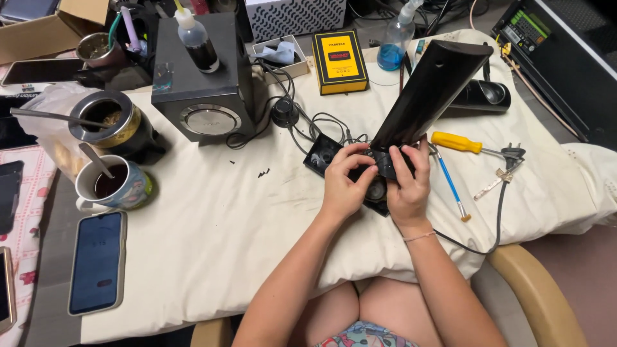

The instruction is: The person is repairing a speaker housing by cleaning the interior with a brush and then using a screwdriver to secure the components.

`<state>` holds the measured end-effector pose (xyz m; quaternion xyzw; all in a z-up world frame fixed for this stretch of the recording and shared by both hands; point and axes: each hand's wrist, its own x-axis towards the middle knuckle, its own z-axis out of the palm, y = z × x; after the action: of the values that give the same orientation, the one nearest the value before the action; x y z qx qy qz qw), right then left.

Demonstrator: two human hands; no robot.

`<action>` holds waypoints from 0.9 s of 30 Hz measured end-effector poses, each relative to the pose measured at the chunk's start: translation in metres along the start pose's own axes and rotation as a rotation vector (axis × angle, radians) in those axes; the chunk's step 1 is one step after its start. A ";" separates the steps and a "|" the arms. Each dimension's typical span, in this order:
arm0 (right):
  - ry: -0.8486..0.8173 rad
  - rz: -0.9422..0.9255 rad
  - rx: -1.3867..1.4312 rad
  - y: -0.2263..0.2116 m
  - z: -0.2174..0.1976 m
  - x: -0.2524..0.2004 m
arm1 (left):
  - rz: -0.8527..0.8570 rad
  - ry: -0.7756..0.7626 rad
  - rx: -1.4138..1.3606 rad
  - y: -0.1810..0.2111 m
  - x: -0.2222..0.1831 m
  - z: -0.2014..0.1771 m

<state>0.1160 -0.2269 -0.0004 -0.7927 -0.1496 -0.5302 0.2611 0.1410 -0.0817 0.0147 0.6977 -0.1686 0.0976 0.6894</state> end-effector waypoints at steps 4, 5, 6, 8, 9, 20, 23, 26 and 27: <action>-0.014 -0.068 -0.172 -0.002 0.000 0.004 | 0.074 0.013 0.037 0.007 -0.001 -0.003; -0.003 -0.080 -0.232 -0.004 0.000 0.007 | 0.108 0.025 0.057 0.008 -0.001 -0.004; -0.005 -0.076 -0.237 -0.003 0.000 0.008 | 0.105 0.020 0.056 0.007 -0.002 -0.003; 0.001 -0.118 -0.287 -0.002 0.001 0.010 | 0.135 0.034 0.098 0.003 -0.004 -0.002; -0.001 -0.116 -0.289 -0.001 0.002 0.008 | 0.132 0.031 0.097 0.003 -0.004 -0.002; 0.002 -0.043 0.025 0.005 0.002 0.002 | 0.251 -0.319 0.055 0.014 0.067 -0.015; -0.019 0.014 0.135 0.008 0.002 0.001 | 0.123 -0.552 -0.055 0.009 0.097 -0.012; -0.076 0.048 0.120 -0.002 -0.007 0.017 | -0.007 -0.562 0.089 0.007 0.101 0.006; -0.077 0.053 0.118 -0.002 -0.015 0.017 | -0.011 -0.566 0.088 0.014 0.096 0.008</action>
<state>0.1105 -0.2343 0.0202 -0.7994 -0.1695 -0.4825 0.3151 0.2241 -0.0992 0.0629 0.7274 -0.3461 -0.0974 0.5845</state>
